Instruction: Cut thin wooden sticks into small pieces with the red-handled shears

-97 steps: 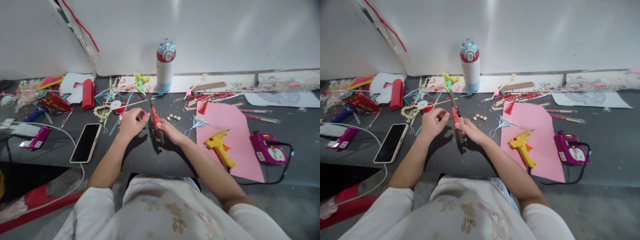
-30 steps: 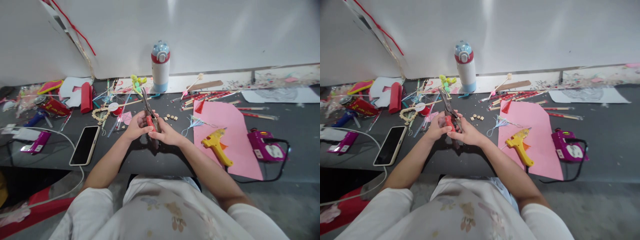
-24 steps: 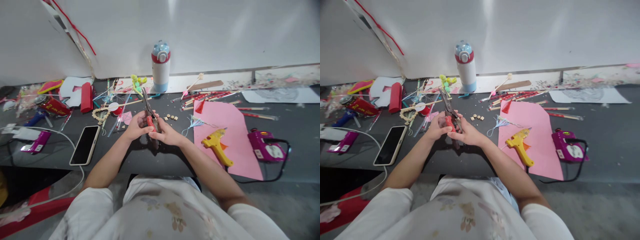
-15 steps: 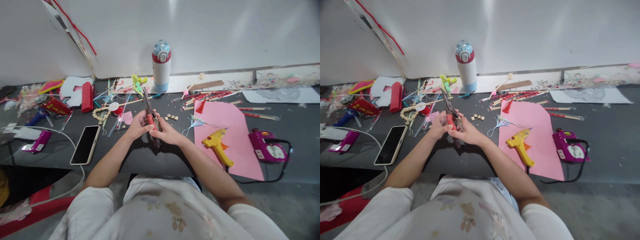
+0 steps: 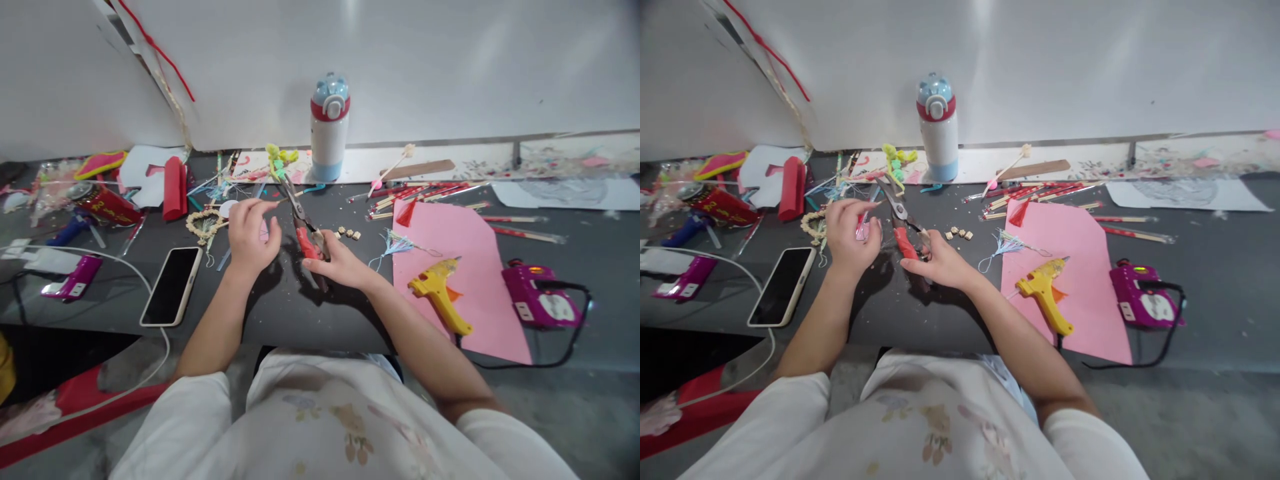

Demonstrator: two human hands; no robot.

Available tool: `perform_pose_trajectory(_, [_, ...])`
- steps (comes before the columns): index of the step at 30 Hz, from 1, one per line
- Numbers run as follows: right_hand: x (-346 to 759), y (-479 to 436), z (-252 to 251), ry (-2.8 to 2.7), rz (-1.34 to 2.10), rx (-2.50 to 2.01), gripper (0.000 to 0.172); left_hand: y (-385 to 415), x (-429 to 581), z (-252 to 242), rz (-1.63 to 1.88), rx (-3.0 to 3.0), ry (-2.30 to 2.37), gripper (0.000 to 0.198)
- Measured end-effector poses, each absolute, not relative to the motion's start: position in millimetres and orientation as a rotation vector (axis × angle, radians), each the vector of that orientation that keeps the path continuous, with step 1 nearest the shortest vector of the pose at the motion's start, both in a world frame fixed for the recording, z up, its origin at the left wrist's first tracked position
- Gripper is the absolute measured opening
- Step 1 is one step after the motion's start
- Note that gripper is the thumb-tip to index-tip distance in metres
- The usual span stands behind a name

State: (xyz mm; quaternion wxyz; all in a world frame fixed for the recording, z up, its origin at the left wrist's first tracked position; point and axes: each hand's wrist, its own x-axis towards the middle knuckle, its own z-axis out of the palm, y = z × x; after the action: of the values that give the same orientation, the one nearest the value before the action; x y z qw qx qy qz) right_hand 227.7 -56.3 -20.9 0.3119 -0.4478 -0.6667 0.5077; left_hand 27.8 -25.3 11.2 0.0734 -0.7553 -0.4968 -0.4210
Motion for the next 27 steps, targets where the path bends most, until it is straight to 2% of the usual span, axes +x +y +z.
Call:
perform_pose_trajectory(4, [228,-59,-19,-1.809,1.347,-1.158,0.061,-18,24,10,-1.042,-2.314,-1.513,0.03])
perform_pose_trajectory(9, [226,-57,-22,-1.738,1.39,-1.089,0.034,-16,18,4,-1.004,-2.364,-1.495,0.027])
perform_pose_trajectory(12, [226,-55,-25,-1.73,1.371,-1.128,0.026,-16,17,4,-1.002,-2.362,-1.475,0.028])
perform_pose_trajectory(27, [223,-57,-25,-1.765,1.38,-1.104,0.041,-18,16,7,-0.939,-2.389,-1.513,0.032])
